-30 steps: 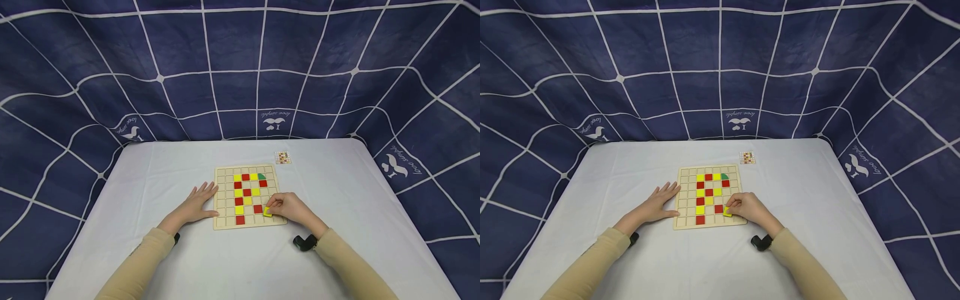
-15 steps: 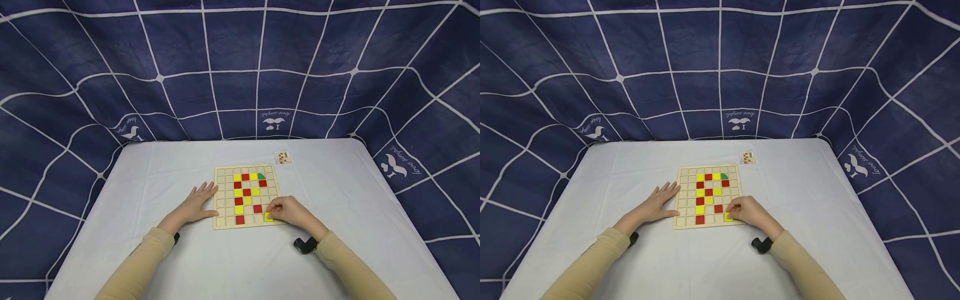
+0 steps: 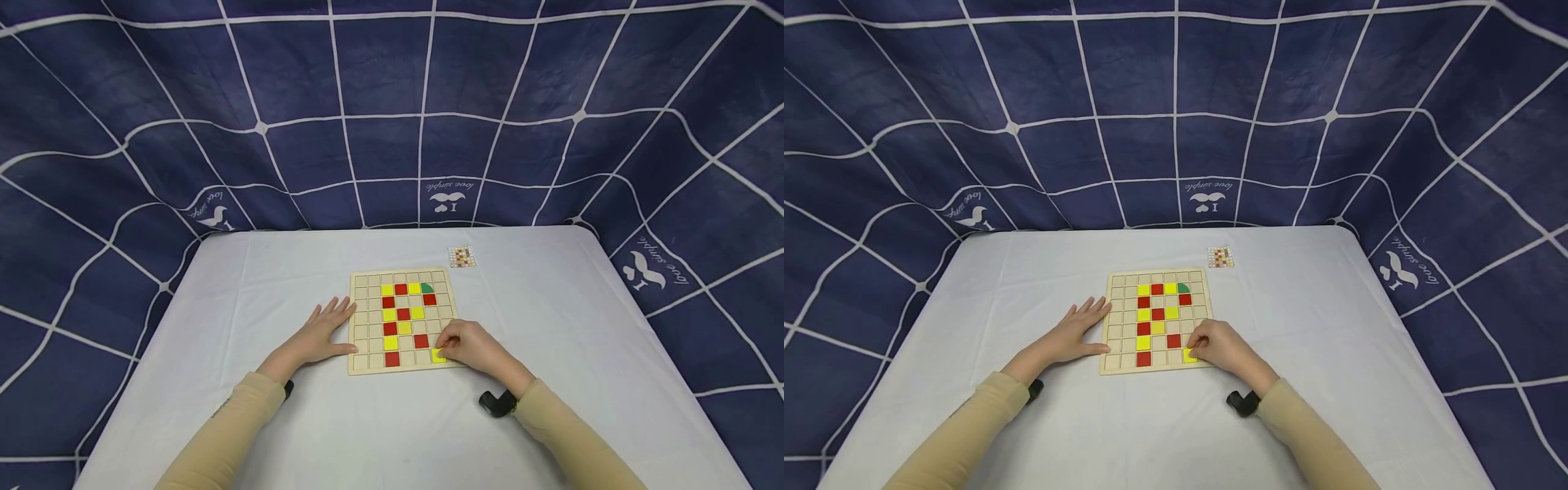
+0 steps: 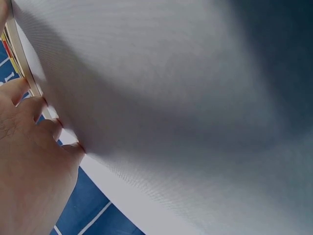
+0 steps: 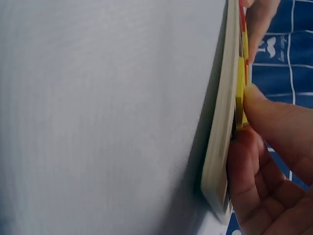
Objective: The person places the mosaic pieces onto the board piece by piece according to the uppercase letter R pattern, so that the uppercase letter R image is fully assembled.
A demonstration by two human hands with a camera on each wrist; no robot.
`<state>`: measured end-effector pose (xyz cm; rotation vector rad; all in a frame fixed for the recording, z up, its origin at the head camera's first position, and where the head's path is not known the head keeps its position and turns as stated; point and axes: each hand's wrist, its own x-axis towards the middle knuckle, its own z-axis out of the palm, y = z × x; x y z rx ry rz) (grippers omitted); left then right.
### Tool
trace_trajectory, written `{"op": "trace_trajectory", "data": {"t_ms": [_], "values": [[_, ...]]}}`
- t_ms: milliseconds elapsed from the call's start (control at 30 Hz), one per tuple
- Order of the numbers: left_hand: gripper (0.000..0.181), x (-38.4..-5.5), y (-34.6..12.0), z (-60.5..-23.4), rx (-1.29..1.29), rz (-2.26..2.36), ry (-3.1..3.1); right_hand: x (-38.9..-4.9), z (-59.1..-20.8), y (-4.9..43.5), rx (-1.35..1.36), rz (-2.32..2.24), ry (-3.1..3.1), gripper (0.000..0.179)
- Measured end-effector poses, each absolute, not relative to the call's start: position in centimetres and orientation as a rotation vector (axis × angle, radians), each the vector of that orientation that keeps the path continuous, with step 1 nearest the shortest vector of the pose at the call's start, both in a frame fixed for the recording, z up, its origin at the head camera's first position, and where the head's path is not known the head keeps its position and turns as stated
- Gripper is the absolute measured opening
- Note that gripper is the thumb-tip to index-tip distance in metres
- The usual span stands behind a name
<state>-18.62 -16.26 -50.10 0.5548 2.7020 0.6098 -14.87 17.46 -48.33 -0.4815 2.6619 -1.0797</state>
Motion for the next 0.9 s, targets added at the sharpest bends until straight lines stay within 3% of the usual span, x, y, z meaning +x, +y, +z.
{"op": "trace_trajectory", "data": {"t_ms": [167, 367, 600, 900], "values": [[0.100, -18.6, -16.2, -50.1, 0.560, 0.619, 2.697, -15.6, -48.2, 18.8, -0.333, -1.135, 2.745, 0.005], [0.099, -18.7, -16.3, -50.2, 0.555, 0.636, 2.691, -17.0, -48.2, 20.4, -0.037, -1.089, 2.811, 0.018], [0.099, -18.8, -16.3, -50.2, 0.557, 0.669, 2.672, -17.5, -48.5, 20.6, 0.001, -1.128, 2.737, 0.025], [0.091, -18.6, -16.3, -49.8, 0.513, 0.778, 2.632, -17.9, -47.3, 18.3, 0.071, -1.540, 2.433, 0.030]]}}
